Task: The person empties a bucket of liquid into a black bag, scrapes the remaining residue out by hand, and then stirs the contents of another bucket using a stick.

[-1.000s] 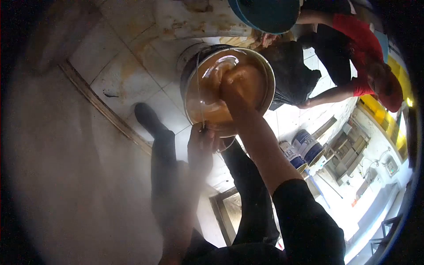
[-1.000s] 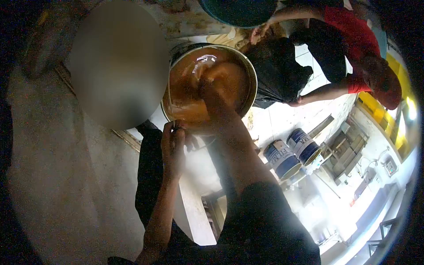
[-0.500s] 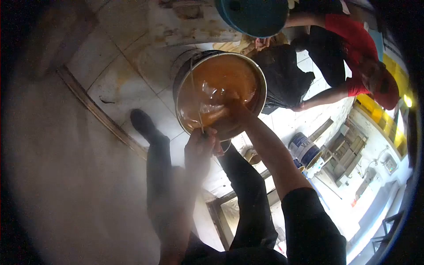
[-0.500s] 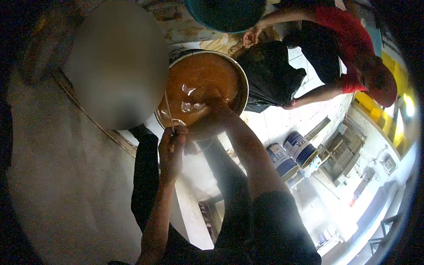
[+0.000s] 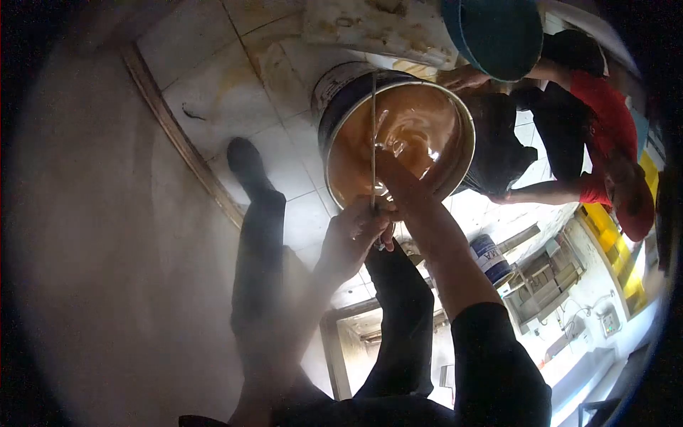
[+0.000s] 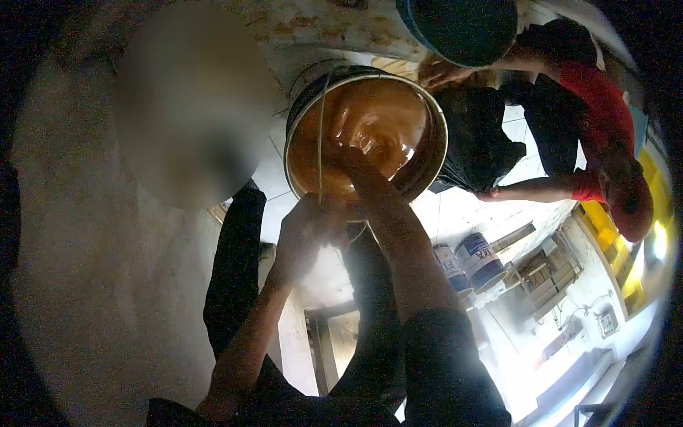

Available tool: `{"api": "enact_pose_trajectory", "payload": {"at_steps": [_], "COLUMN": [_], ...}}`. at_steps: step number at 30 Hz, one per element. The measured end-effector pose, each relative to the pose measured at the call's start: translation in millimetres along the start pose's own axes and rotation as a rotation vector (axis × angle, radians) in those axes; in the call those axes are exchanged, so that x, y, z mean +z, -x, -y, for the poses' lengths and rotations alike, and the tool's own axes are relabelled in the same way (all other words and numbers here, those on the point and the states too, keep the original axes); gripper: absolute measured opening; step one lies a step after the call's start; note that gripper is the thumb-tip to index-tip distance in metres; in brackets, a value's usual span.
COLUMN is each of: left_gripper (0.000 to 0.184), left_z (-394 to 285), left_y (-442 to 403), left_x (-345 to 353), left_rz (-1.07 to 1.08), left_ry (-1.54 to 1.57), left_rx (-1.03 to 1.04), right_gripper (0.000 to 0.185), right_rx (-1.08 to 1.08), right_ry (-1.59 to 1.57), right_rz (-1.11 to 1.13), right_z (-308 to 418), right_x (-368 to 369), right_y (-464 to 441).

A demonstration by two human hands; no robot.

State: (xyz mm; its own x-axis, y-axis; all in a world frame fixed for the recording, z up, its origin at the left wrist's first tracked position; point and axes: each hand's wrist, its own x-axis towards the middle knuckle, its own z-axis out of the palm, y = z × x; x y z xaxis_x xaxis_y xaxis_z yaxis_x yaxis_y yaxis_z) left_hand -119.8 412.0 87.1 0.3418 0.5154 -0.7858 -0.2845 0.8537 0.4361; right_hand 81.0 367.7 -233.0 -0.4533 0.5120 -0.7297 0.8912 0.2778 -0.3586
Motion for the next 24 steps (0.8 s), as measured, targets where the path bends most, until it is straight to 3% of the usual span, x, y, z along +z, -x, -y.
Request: {"api": "enact_pose_trajectory", "payload": {"at_steps": [5, 12, 16, 21, 24], "left_gripper": [0.021, 0.018, 0.018, 0.025, 0.027], "left_z": [9.8, 23.0, 25.1, 26.9, 20.6], "left_y": [-0.3, -4.5, -2.9, -3.3, -2.9], "left_x": [0.4, -0.2, -1.7, -4.8, -5.8], "left_rz": [0.010, 0.024, 0.041, -0.020, 0.027], "left_ry": [0.015, 0.156, 0.083, 0.059, 0.024], "left_rx": [0.091, 0.176, 0.213, 0.092, 0.181], "right_gripper": [0.038, 0.038, 0.037, 0.037, 0.037], "right_rx": [-0.017, 0.000, 0.056, 0.084, 0.078], "right_ry": [-0.006, 0.033, 0.061, 0.054, 0.049], "right_rz": [-0.025, -0.014, 0.017, 0.015, 0.011], "right_z": [7.3, -58.5, -80.9, -50.2, -5.0], "right_x": [-2.1, -45.7, -53.4, -39.1, -16.6], "right_y": [10.5, 43.4, 57.6, -1.0, -30.9]}}
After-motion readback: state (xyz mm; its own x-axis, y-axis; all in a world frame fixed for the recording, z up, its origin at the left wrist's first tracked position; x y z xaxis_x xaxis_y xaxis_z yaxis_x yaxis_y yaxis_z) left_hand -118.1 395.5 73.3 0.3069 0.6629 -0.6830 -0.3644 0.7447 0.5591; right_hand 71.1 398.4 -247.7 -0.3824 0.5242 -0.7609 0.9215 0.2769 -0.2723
